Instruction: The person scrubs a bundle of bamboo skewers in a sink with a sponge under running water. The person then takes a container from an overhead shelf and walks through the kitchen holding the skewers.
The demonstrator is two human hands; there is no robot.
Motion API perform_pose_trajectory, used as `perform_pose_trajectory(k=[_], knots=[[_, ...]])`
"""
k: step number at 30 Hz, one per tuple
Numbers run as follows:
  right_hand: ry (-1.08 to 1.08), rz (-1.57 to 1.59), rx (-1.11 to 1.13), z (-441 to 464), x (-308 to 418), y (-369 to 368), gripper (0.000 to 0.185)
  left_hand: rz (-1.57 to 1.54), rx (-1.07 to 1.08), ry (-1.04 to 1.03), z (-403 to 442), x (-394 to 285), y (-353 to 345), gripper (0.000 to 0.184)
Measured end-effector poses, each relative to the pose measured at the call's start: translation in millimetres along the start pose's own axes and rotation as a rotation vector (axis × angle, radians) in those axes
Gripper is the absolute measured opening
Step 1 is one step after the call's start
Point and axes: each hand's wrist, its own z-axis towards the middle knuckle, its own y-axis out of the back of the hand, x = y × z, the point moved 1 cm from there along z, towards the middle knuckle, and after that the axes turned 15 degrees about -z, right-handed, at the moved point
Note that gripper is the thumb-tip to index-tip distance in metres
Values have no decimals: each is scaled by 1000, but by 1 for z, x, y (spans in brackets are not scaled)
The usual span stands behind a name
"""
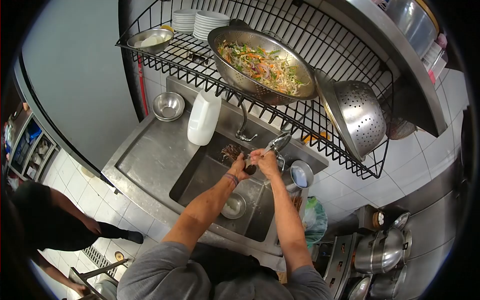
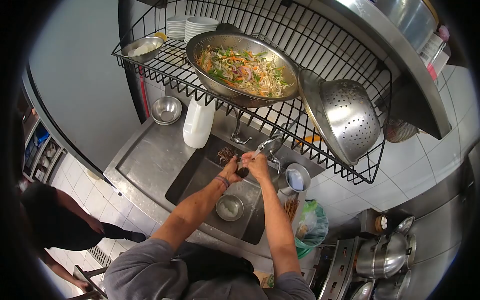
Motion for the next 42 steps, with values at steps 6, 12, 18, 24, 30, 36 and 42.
perform_pose_trajectory(k=[6,12,18,24,30,36,42], knots=[[68,-632,-35,-11,-11,-3,44,157,158,84,6,9,14,54],[-274,-544,312,-29,-7,3,71,189,-88,143,-34,32,17,52],[-156,-591,306,-70,-25,-8,82,213,80,65,-59,41,44,35],[-135,-445,173,-104,-48,-16,85,165,153,133,-60,44,45,20],[-217,-254,154,-149,-16,6,82,207,117,23,-59,43,33,20],[-99,-525,188,-178,-13,20,84,201,109,-103,-53,27,31,16],[-75,-1238,110,-183,34,15,94,106,46,-147,-59,58,35,13]])
